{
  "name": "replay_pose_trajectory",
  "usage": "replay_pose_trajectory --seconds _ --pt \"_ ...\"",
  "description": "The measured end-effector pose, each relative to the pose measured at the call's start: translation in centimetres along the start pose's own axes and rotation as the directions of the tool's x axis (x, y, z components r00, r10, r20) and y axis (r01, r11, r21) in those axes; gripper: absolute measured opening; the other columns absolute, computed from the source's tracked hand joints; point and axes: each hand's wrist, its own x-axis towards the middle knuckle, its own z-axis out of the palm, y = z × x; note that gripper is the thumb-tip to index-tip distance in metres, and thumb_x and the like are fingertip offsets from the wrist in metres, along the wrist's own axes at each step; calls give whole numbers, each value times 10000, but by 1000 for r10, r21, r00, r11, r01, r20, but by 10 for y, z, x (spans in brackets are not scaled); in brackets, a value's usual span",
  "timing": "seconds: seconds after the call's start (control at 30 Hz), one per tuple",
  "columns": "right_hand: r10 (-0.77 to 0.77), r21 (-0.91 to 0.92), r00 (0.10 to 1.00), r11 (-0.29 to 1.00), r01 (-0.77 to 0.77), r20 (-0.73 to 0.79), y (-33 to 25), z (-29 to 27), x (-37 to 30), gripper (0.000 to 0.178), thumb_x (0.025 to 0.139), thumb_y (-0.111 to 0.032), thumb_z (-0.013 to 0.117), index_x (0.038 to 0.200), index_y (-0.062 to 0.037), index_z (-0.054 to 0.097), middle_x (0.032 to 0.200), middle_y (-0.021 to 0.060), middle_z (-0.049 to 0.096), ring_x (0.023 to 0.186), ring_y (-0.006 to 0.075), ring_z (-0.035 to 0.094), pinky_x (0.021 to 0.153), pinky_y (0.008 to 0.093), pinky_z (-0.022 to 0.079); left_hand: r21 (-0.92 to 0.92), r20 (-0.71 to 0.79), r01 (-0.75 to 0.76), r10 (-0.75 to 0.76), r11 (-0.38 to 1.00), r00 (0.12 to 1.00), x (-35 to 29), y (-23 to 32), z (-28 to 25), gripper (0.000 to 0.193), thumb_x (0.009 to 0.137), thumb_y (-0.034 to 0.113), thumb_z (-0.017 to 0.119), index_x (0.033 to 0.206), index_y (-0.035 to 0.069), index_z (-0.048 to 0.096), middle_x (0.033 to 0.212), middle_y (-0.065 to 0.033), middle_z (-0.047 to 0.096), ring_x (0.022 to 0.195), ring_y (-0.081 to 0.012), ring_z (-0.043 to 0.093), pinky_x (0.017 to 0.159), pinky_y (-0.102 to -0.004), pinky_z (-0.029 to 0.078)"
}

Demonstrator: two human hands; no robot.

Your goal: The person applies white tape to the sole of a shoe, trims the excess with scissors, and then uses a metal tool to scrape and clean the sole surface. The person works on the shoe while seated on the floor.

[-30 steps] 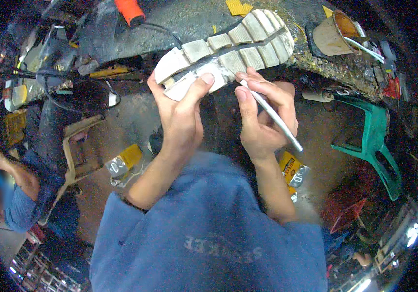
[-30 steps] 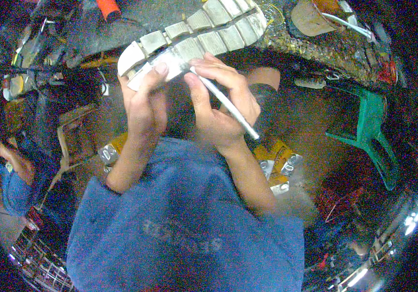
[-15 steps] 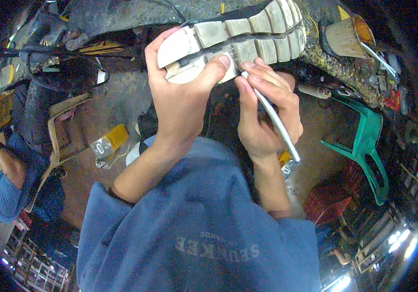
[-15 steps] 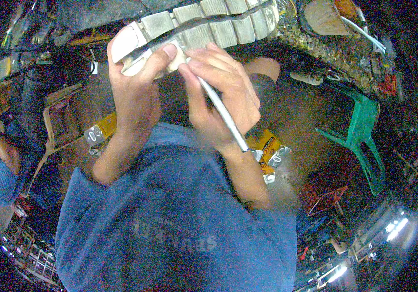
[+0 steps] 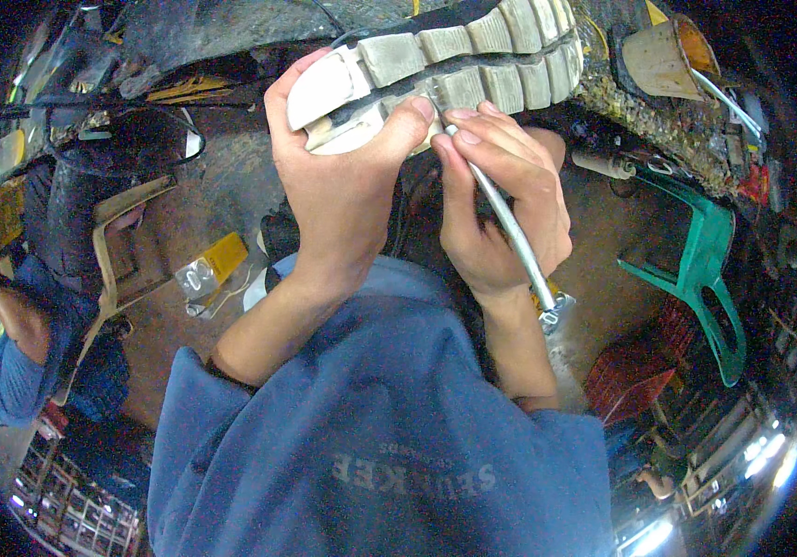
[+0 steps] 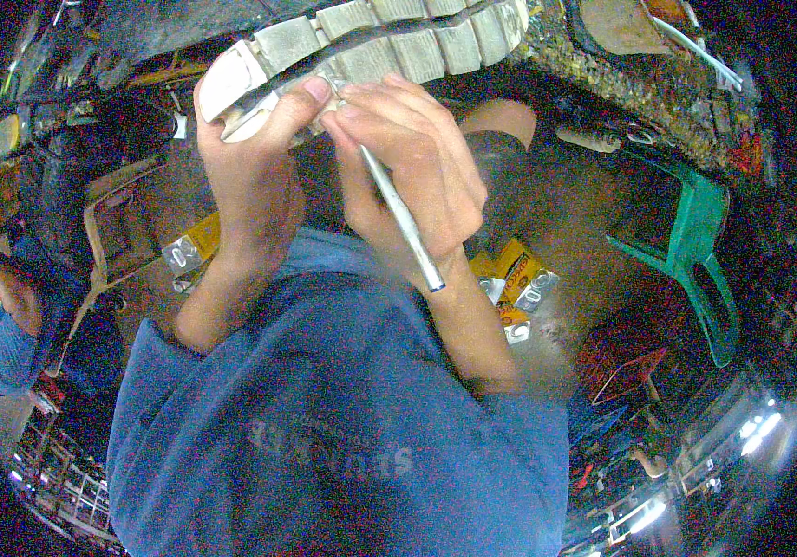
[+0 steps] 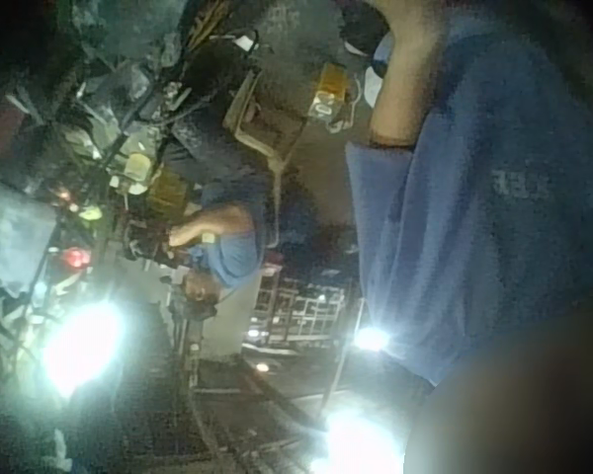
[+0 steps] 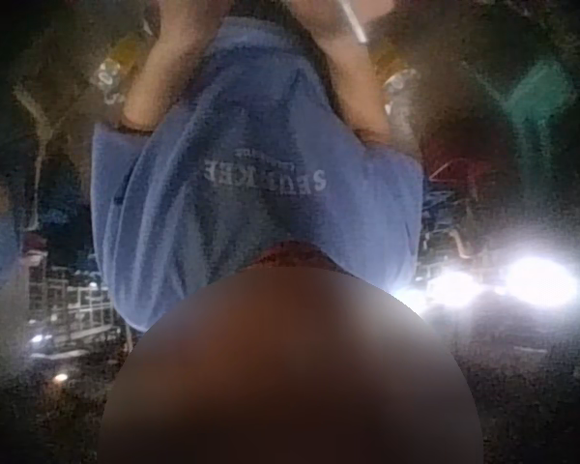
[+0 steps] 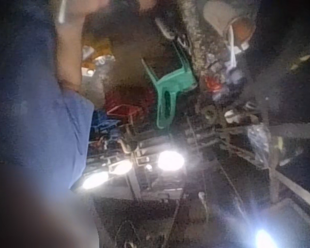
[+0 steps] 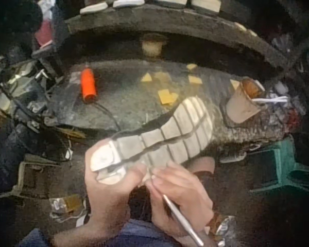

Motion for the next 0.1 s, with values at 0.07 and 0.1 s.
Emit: replay_pose_trajectory --seconds 0.07,0.1 --pt "-10 -9 1000 1000 10 5 1 0 0 155 853 33 806 980 -2 725 944 159 781 914 300 781 909 474 625 -40 -4 7 -7 999 1000 0 -1 1 742 759 31 897 1351 -1 451 1159 -114 657 1048 -190 684 930 -316 584" --pt "-24 -19 998 1000 25 54 1 -2 0 210 871 33 816 1039 5 693 984 172 785 941 314 779 925 464 635 -60 -5 12 -13 998 1000 0 -2 1 746 759 33 897 1355 -1 449 1160 -115 657 1049 -192 684 931 -315 583"
